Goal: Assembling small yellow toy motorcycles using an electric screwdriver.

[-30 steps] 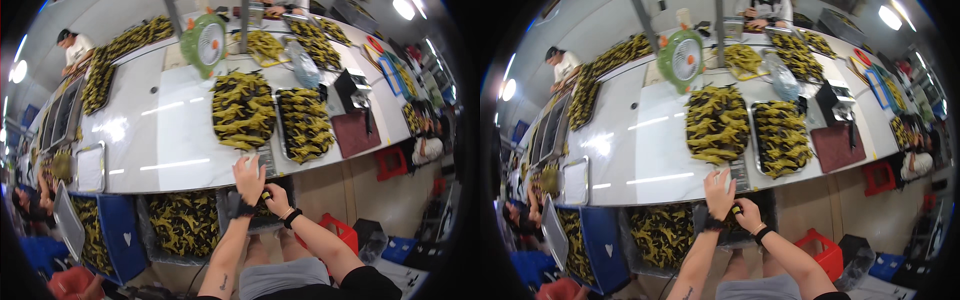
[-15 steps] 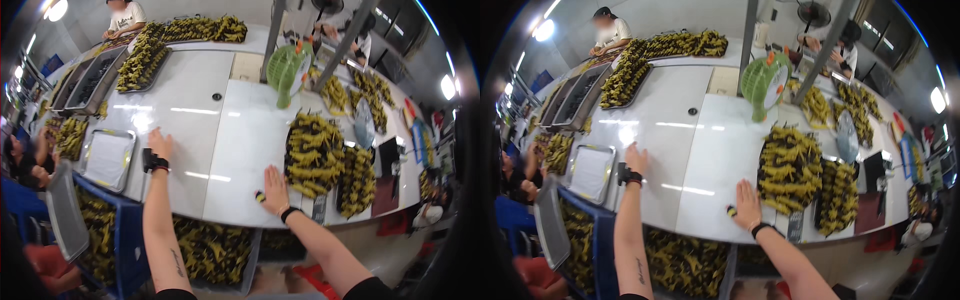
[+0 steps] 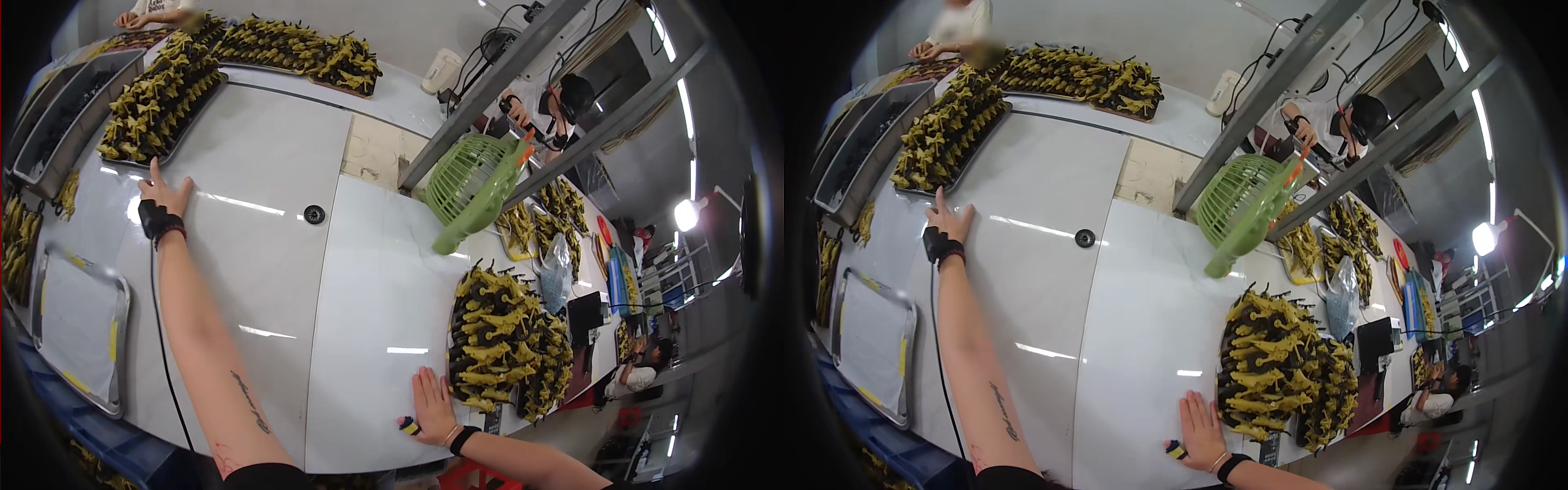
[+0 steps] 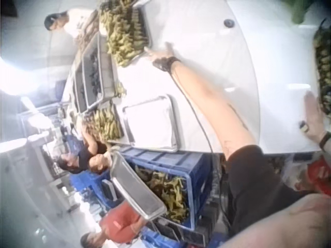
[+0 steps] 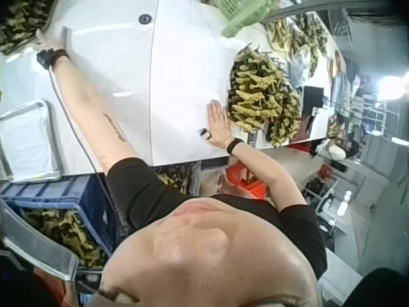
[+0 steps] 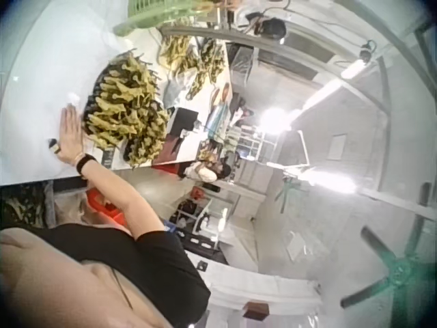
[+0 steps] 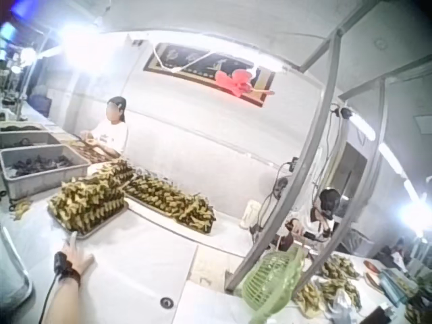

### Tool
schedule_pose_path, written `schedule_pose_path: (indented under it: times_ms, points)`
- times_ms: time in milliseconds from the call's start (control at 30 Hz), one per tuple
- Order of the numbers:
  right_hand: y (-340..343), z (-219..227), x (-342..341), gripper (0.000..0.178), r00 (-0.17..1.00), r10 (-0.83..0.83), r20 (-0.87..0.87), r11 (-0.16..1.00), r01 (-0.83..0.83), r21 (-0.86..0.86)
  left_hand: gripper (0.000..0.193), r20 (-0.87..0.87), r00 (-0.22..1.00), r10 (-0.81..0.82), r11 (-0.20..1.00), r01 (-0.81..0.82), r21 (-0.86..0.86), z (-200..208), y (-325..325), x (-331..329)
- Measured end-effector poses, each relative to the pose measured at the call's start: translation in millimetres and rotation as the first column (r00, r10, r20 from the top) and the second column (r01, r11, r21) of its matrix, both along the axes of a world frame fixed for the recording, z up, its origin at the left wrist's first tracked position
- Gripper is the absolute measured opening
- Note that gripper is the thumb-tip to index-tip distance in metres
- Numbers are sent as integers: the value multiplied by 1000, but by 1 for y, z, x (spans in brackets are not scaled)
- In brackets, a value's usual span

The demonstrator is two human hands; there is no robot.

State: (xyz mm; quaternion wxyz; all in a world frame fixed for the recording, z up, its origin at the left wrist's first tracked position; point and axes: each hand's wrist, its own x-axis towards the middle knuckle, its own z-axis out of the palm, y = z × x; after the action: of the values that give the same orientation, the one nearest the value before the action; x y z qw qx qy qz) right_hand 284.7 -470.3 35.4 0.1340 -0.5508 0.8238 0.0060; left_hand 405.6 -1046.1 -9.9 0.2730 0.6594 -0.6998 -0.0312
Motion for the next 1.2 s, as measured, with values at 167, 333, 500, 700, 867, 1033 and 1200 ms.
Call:
schedule_pose_path:
  times_ms: [167, 333, 500, 700, 867, 1033, 1200]
  points:
    - [-4, 5, 4, 81, 1000, -11, -12, 1000, 11, 2, 71, -44, 999, 14, 988, -7, 153, 7, -25, 3]
    - [-9, 6, 5, 81, 1000, 10, 3, 1000, -10, -12, 44, 209, 967, 144, 977, -105, -184, -39, -51, 7]
    - [-7, 8, 7, 81, 1000, 17, 15, 999, -16, -37, 42, -70, 989, 132, 989, -136, -58, -55, -59, 43]
    - [0, 6, -1, 80, 1000, -4, -29, 998, 2, -64, 45, -108, 994, -25, 998, 31, 60, -31, 26, 23]
    - [4, 4, -1, 79, 999, -6, -49, 996, 2, -84, 45, -96, 995, -26, 997, 33, 76, -7, 94, 21]
    - [5, 5, 3, 78, 999, -1, -34, 992, -3, -127, 39, -226, 971, -80, 995, 92, 43, 5, 153, 22]
    - [9, 3, 1, 77, 999, -3, -43, 990, -3, -142, 40, -173, 982, -73, 996, 82, 47, 10, 223, 18]
